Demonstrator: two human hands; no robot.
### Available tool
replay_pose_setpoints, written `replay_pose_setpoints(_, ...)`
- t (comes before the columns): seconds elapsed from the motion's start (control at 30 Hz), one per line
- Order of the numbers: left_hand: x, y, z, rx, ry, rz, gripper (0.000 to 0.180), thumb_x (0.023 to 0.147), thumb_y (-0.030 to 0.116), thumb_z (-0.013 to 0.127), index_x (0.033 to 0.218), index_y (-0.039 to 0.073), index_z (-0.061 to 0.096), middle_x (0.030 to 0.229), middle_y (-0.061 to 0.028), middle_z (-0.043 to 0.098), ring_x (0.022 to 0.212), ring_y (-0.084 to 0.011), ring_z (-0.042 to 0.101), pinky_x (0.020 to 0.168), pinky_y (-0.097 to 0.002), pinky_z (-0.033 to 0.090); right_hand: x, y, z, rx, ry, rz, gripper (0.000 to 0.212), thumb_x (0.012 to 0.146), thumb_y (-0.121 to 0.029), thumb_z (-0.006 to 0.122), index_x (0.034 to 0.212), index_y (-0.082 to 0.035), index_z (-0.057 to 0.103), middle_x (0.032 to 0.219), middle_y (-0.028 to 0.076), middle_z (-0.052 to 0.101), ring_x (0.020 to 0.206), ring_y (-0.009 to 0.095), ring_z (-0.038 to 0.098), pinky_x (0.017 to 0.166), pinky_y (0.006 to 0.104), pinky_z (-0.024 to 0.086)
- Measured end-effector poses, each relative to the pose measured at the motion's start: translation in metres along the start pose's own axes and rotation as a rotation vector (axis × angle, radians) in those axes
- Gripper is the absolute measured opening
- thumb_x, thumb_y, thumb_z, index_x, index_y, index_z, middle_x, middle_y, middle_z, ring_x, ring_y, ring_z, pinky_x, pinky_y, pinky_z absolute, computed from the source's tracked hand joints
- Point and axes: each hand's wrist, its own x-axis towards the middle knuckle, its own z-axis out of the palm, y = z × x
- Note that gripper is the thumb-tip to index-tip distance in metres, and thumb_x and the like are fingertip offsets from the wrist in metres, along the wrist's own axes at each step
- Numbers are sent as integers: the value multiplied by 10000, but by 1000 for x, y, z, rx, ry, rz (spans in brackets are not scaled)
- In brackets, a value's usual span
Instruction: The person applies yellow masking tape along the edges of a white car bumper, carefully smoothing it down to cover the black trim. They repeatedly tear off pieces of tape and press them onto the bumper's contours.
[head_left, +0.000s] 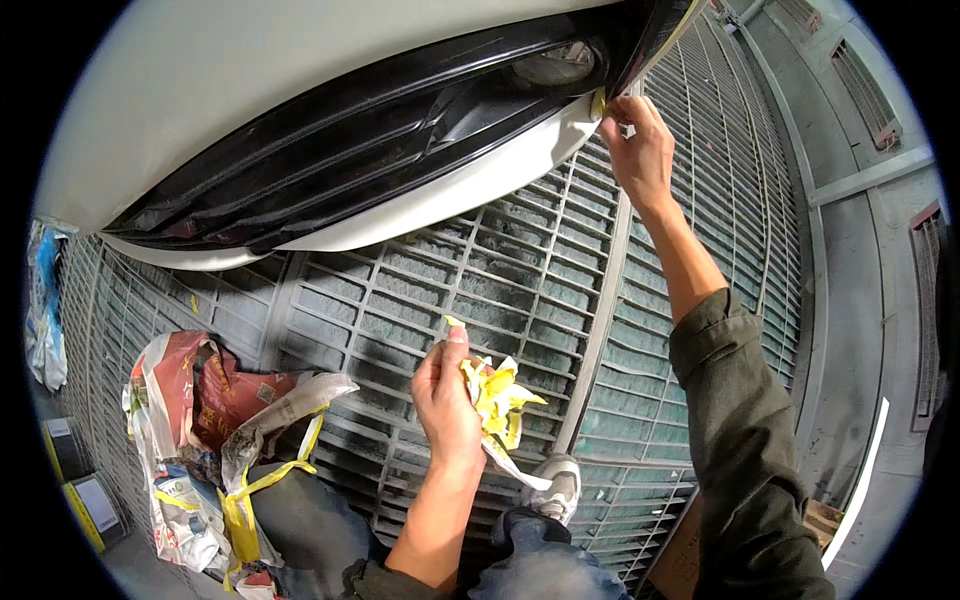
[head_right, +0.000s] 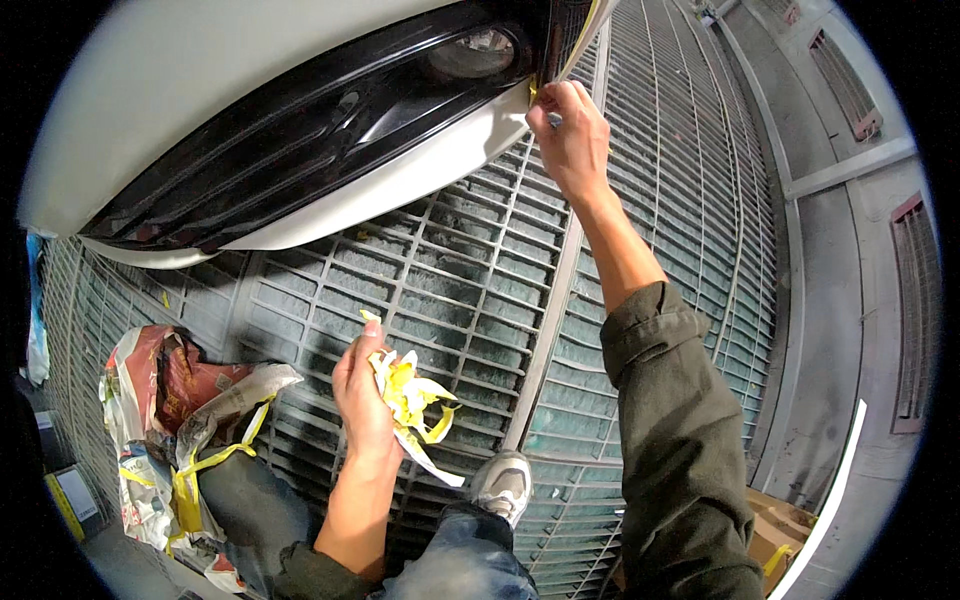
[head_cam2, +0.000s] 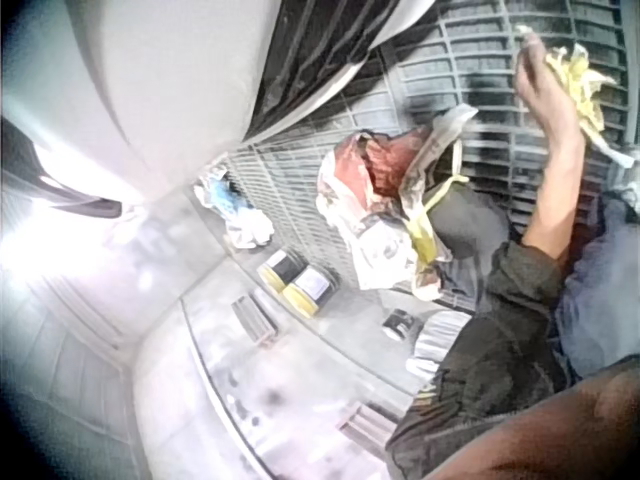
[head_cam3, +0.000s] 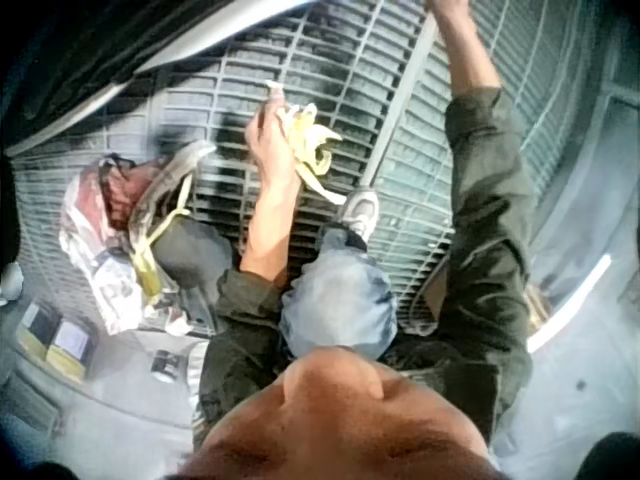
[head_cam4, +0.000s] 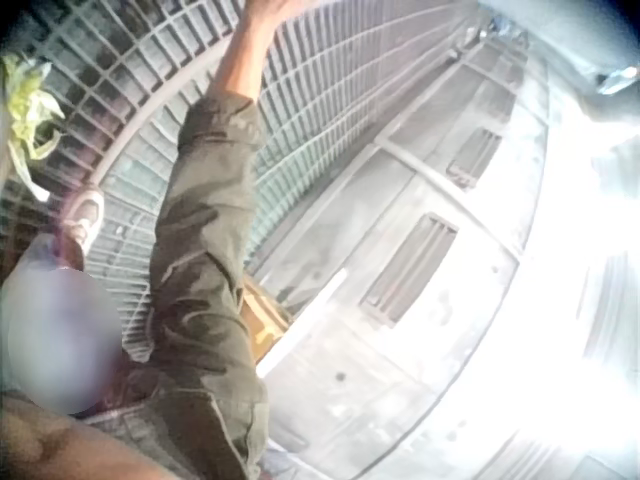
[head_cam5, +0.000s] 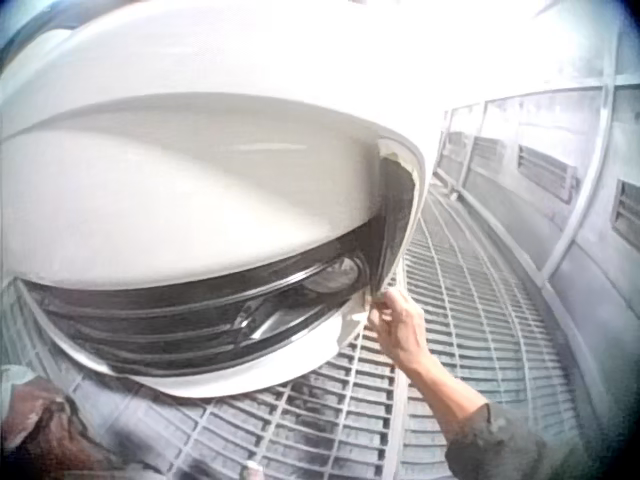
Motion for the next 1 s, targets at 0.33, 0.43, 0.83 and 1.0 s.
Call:
replay_pose_setpoints(0.33,5,3,-8,-18,12,9,284,912,311,634,765,94,524,646,-8,517,542,-120,558,497,-256,463,-6,-17,14,-98,295,70,197,758,-111,754,921,-67,654,899,68,658,802,227,652,701,324,536)
replay_pose_setpoints(0.43,6,2,-6,-38,27,11,274,913,304,633,767,96,529,647,-1,514,541,-116,555,498,-256,462,-6,-11,18,-123,262,71,65,812,-101,677,877,-94,673,887,66,645,810,253,634,693,355,511)
replay_pose_setpoints(0.83,0,10,0,-54,48,5,316,939,311,607,729,90,525,605,20,504,504,-63,501,468,-219,411,18,5,-20,-122,-115,-241,71,807,-63,664,878,-64,659,852,80,613,790,272,615,675,362,495)
replay_pose_setpoints(1.0,1,13,-7,-55,-2,20,272,931,297,609,759,104,526,619,18,502,520,-93,549,476,-236,450,16,-3,-17,-166,-96,-221,70,813,-68,665,882,-58,657,862,86,618,785,269,622,671,360,497)
